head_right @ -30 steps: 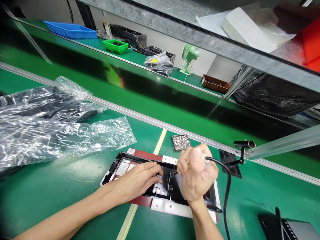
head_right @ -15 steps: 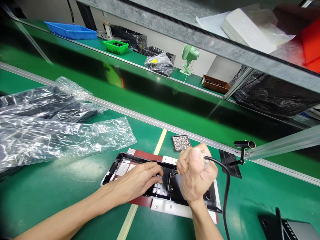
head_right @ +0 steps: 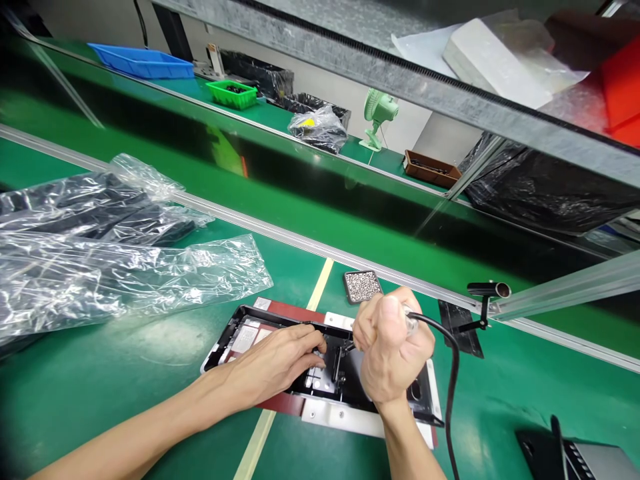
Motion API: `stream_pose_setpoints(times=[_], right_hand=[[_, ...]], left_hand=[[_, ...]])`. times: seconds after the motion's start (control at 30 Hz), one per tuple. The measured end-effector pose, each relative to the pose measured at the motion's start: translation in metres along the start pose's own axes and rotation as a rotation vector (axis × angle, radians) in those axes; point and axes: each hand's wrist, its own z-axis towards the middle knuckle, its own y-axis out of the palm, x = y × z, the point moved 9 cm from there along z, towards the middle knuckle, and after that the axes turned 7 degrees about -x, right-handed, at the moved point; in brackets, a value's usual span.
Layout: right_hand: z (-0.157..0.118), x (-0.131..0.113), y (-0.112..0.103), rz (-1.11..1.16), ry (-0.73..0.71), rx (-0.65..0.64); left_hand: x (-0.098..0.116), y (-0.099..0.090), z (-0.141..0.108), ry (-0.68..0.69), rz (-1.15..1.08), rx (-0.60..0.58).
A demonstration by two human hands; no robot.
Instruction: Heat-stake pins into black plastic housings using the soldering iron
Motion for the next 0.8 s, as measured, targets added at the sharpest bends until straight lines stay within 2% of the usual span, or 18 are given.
stream_pose_setpoints(times=[0.8], right_hand=[[-0.0001, -0.0048, -0.0008, -0.008, -0.017, -0.059]], left_hand=[[0.0024, -0.0042, -0.0010, -0.011, -0.018, -0.004]])
